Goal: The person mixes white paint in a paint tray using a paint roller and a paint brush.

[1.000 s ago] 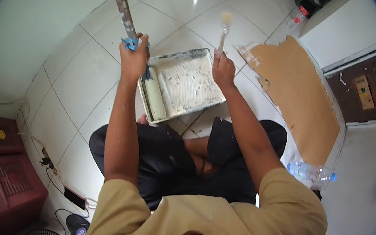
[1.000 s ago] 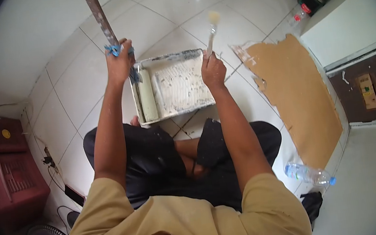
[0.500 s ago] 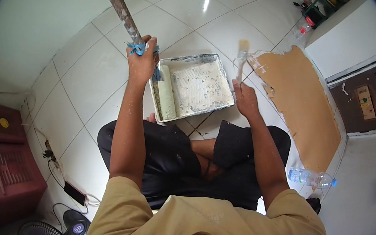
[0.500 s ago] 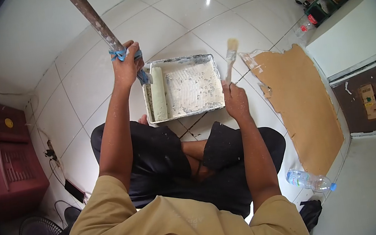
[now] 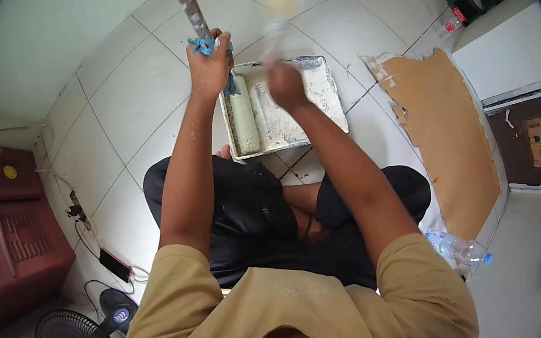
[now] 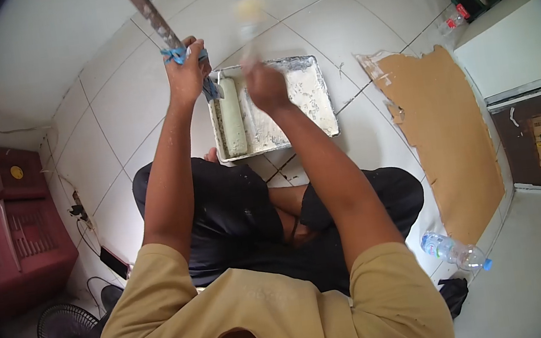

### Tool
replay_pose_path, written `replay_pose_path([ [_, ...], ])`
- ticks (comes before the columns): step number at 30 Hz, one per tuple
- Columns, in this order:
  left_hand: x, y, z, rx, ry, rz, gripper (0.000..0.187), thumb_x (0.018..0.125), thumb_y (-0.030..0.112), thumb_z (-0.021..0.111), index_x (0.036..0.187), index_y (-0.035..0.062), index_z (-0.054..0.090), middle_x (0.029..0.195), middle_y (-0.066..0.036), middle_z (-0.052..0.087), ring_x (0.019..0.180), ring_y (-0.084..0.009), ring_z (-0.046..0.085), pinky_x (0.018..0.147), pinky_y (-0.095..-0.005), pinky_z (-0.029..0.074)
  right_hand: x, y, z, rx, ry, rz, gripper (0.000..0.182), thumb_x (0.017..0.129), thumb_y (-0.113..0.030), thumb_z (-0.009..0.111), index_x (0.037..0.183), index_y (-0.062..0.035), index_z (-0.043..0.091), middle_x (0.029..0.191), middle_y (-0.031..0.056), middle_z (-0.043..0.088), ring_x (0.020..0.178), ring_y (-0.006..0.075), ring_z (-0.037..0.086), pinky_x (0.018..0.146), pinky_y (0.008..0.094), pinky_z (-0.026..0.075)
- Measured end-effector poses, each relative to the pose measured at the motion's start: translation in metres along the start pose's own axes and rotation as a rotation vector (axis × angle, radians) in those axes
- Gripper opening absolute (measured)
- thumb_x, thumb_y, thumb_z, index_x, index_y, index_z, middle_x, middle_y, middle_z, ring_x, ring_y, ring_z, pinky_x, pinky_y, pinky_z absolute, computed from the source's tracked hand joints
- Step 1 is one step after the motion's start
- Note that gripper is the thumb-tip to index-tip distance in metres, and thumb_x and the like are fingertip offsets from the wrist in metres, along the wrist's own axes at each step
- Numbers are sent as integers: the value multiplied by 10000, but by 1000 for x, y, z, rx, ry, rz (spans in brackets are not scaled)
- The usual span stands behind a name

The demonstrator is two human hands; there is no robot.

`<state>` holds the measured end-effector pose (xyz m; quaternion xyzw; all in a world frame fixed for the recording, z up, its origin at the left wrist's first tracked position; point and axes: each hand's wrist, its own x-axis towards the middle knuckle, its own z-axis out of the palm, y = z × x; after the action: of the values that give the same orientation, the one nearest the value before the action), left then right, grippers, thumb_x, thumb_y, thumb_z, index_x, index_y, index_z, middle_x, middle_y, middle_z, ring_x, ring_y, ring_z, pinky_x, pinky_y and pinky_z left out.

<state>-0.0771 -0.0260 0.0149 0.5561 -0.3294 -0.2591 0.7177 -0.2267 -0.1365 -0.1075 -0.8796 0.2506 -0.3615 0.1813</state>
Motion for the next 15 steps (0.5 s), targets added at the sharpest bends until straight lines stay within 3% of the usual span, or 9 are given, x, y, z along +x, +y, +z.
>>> replay_pose_path([
  [1, -5, -1, -1, -39, 39, -18, 174, 955, 138, 666, 873, -10, 625, 597, 2, 499, 463, -97, 486, 448, -276, 391, -23, 16, 27, -251, -462, 24, 462, 1083, -364, 398, 991, -14, 685, 840, 215, 711, 747, 405, 712, 655, 514, 568],
  [2, -7, -1, -2, -76, 72, -27, 168, 955, 137, 668, 878, -7, 624, 602, -1, 495, 462, -96, 482, 446, -276, 388, -29, 6, 24, -310, -757, 222, 435, 1069, -371, 422, 1015, -35, 692, 935, 204, 724, 820, 415, 716, 671, 514, 581],
  [3, -5, -3, 1, -89, 176, -42, 165, 963, 153, 642, 864, 42, 571, 579, 10, 440, 438, -88, 401, 430, -266, 314, -34, -6, 24, -273, -642, 288, 416, 1058, -363, 445, 995, -38, 697, 937, 209, 725, 871, 420, 710, 685, 522, 574],
  [5, 0, 4, -6, -98, 147, -30, 164, 962, 158, 642, 872, 41, 571, 585, 7, 447, 443, -91, 405, 434, -268, 321, -24, -12, 25, -239, -533, 342, 398, 1047, -355, 467, 974, -41, 701, 939, 214, 726, 922, 425, 704, 699, 529, 567],
  [7, -6, 10, -11, -65, 192, -46, 169, 963, 165, 628, 872, 36, 569, 585, -1, 456, 446, -99, 401, 442, -274, 325, -23, -11, 29, -390, -72, -171, 397, 1066, -367, 464, 997, -34, 669, 825, 232, 707, 779, 428, 713, 628, 536, 559],
  [9, -8, 4, -16, -83, 149, -58, 178, 966, 166, 619, 854, 40, 562, 576, 1, 444, 441, -99, 391, 441, -275, 315, 26, -49, -11, 78, -33, 180, 404, 1070, -374, 478, 891, -33, 600, 666, 240, 637, 659, 470, 656, 578, 570, 508],
  [12, -1, 11, -10, -113, 114, -51, 220, 978, 166, 590, 799, 52, 535, 549, 10, 396, 429, -96, 371, 437, -278, 288, 72, -69, -43, 139, 124, 99, 352, 1073, -309, 498, 921, -9, 603, 630, 214, 616, 598, 425, 650, 540, 517, 490],
  [14, -3, 9, -7, -97, 82, -46, 242, 981, 160, 584, 773, 56, 517, 543, 18, 374, 429, -92, 367, 436, -279, 289, 85, -89, -70, 381, 311, 69, 272, 1069, -209, 511, 940, 12, 604, 605, 185, 584, 544, 371, 629, 520, 454, 469],
  [15, -3, 8, -7, -71, 65, -28, 241, 980, 161, 592, 777, 51, 522, 544, 19, 374, 430, -92, 372, 437, -279, 292, 87, -92, -77, 382, 302, 67, 272, 1069, -209, 511, 940, 12, 604, 605, 185, 584, 544, 371, 629, 520, 454, 469],
])
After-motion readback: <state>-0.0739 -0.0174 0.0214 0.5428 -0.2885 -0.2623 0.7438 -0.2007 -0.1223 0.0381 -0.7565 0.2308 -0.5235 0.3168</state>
